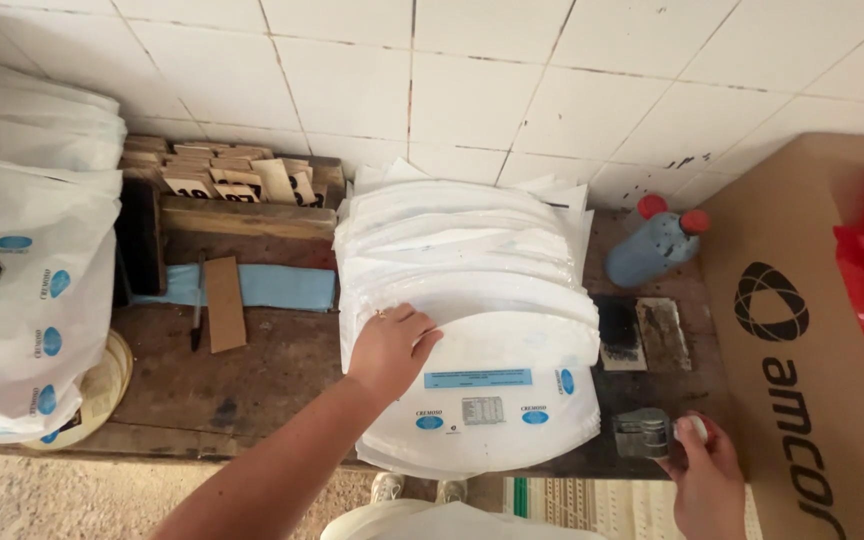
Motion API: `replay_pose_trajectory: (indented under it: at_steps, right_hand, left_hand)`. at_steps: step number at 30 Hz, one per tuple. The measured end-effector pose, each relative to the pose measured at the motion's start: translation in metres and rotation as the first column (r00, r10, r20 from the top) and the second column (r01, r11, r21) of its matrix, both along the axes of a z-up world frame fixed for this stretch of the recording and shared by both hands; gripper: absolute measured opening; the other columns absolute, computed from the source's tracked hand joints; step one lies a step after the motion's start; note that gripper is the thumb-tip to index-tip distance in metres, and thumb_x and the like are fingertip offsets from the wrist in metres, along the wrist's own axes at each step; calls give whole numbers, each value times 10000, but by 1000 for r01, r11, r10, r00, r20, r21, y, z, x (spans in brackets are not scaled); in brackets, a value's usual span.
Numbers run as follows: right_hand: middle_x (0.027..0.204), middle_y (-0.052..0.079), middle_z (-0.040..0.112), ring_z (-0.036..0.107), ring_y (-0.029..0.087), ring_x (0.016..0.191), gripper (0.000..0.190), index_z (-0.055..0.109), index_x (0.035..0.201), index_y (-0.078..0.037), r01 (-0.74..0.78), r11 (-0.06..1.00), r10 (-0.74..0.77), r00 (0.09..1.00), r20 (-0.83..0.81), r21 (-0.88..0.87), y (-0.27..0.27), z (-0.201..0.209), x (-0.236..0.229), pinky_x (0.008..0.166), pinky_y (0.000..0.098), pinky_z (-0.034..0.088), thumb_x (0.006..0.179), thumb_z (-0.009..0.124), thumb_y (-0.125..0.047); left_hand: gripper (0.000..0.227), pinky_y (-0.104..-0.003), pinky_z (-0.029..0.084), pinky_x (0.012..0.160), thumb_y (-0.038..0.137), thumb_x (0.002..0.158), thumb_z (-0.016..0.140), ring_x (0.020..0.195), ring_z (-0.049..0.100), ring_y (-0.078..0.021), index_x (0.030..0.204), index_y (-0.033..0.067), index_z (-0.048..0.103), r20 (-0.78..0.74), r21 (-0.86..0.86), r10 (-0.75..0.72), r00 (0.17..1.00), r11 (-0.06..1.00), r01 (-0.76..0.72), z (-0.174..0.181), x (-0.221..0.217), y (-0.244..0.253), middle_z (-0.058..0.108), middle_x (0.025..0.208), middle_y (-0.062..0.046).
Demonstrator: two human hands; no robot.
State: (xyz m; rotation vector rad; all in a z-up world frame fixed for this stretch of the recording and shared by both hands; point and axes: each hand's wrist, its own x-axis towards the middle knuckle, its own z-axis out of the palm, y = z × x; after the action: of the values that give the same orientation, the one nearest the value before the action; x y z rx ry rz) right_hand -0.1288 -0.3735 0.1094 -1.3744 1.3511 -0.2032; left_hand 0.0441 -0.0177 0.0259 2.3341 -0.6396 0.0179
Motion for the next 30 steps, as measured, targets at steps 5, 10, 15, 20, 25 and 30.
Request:
replay_pose_trajectory:
  at_steps: [5,10,15,20,25,30]
  right_hand:
    - [1234,132,598,621,275,1098,339,585,1265,-16,-118,989,109,989,-98,-90,-33,-32,3,894,383,562,1047,647,-268]
    - [1252,172,675,706,378,952,528,647,1342,-11,-492,828,361,835,-415,-270,-38,-14,9,838,470,554,989,685,-401]
    - [1247,197,663,512,336,1293,617,665,1392,17,-507,323,606,760,-237,-799,-25,-9,13,864,507,493,905,739,-355]
    - [1278,97,686,617,282,1223,525,692,1248,-88,-456,-39,940,286,-188,-889,38,-25,56,1086,423,462,823,774,-384]
    - [1432,42,587,532,267,1330,736,537,1436,-149,-423,-452,884,-97,-457,-786,105,-65,90,1067,464,410,868,757,-563]
    - [1252,-7,634,591,248,1103,408,681,1207,-185,-644,-487,862,-242,-446,-590,115,-93,112,903,449,463,814,632,-85]
  left_hand:
    - [256,-439,489,711,325,1053,523,821,631,-302,994,150,700,-251,45,36,967,999,-25,26,-22,3,685,886,-31]
    - [220,-418,510,712,295,1035,569,816,666,-283,994,147,726,-210,-2,48,976,999,-50,23,-48,5,718,903,-20]
    - [165,-406,540,704,222,1016,625,788,711,-255,993,121,753,44,-91,16,999,996,-12,13,-69,5,761,934,-35]
    - [155,-432,501,700,234,1019,635,776,679,-289,969,118,724,90,-86,-8,996,996,16,9,-81,4,727,927,-58]
    - [94,-430,487,678,163,1023,649,781,666,-296,965,141,718,136,-121,-138,981,981,155,23,-80,13,698,921,-46]
    - [74,-425,507,728,153,990,695,820,662,-300,1060,148,672,16,-151,-254,967,955,253,-3,-63,25,689,985,-53]
